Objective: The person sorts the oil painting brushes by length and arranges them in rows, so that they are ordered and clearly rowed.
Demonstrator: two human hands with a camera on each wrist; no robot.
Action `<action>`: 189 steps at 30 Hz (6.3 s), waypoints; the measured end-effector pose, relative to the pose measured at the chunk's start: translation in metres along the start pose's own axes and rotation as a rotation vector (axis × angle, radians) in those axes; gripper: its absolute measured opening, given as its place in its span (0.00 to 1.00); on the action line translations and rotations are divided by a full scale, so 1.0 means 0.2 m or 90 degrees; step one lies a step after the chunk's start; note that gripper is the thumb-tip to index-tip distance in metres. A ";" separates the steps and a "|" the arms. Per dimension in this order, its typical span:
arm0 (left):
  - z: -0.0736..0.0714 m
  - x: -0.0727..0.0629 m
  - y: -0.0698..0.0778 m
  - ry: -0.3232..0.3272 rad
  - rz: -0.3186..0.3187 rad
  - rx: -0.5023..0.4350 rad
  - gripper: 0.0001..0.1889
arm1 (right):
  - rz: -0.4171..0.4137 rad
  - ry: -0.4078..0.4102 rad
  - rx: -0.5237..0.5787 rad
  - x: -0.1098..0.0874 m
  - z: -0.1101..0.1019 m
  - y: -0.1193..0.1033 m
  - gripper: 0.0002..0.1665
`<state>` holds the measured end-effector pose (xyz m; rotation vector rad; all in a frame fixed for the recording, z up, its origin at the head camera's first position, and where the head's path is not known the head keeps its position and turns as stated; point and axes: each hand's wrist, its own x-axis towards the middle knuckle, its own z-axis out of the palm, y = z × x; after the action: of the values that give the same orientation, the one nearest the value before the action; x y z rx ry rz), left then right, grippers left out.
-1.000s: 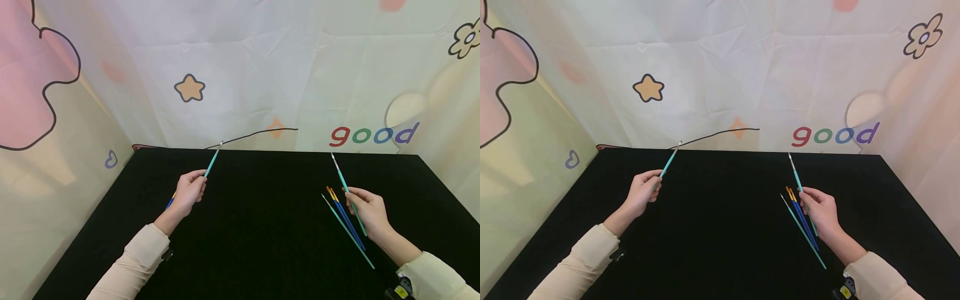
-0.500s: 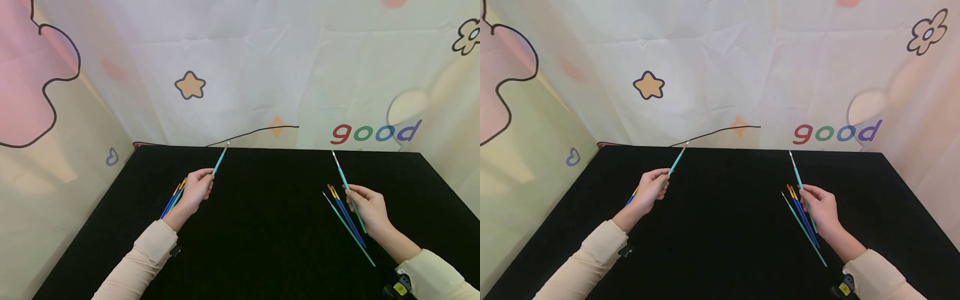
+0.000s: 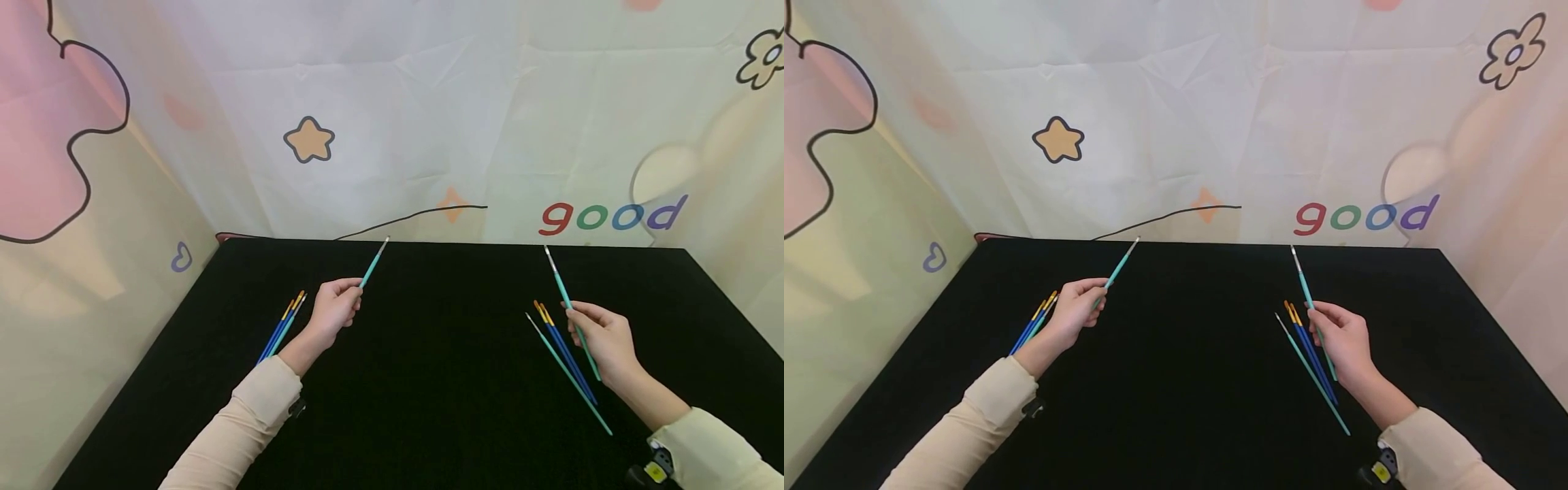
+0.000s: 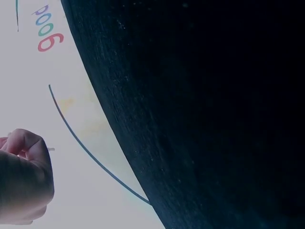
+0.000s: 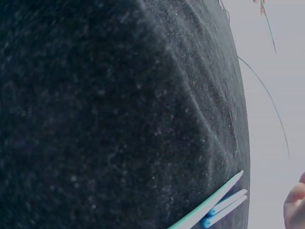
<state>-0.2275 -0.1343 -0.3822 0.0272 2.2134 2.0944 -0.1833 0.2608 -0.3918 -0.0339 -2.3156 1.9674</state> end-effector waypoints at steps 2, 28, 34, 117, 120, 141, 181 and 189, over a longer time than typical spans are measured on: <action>0.01 0.00 0.00 0.000 -0.001 -0.002 0.17 | -0.001 -0.001 0.004 0.00 0.00 0.00 0.12; 0.07 0.06 0.00 -0.031 -0.056 0.032 0.16 | -0.008 -0.006 -0.004 0.00 0.02 0.01 0.11; 0.08 0.08 -0.01 -0.031 -0.063 0.048 0.16 | -0.013 -0.007 -0.015 0.00 0.02 0.01 0.11; 0.21 0.09 -0.14 -0.223 -0.134 0.268 0.17 | 0.041 -0.117 -0.044 0.03 0.28 -0.02 0.24; 0.22 0.09 -0.14 -0.223 -0.135 0.274 0.17 | 0.053 -0.118 -0.040 0.03 0.29 -0.03 0.24; 0.22 0.09 -0.14 -0.226 -0.129 0.272 0.17 | 0.122 -0.159 -0.002 0.07 0.39 -0.05 0.24; 0.22 0.09 -0.13 -0.227 -0.139 0.282 0.17 | 0.139 -0.216 0.001 0.12 0.60 -0.02 0.20; 0.22 0.09 -0.12 -0.223 -0.136 0.282 0.16 | 0.143 -0.227 -0.020 0.14 0.63 0.00 0.20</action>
<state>-0.2405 -0.0898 -0.4099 0.1671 2.2854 1.3417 -0.2227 0.1400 -0.4093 0.0621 -2.6672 2.1969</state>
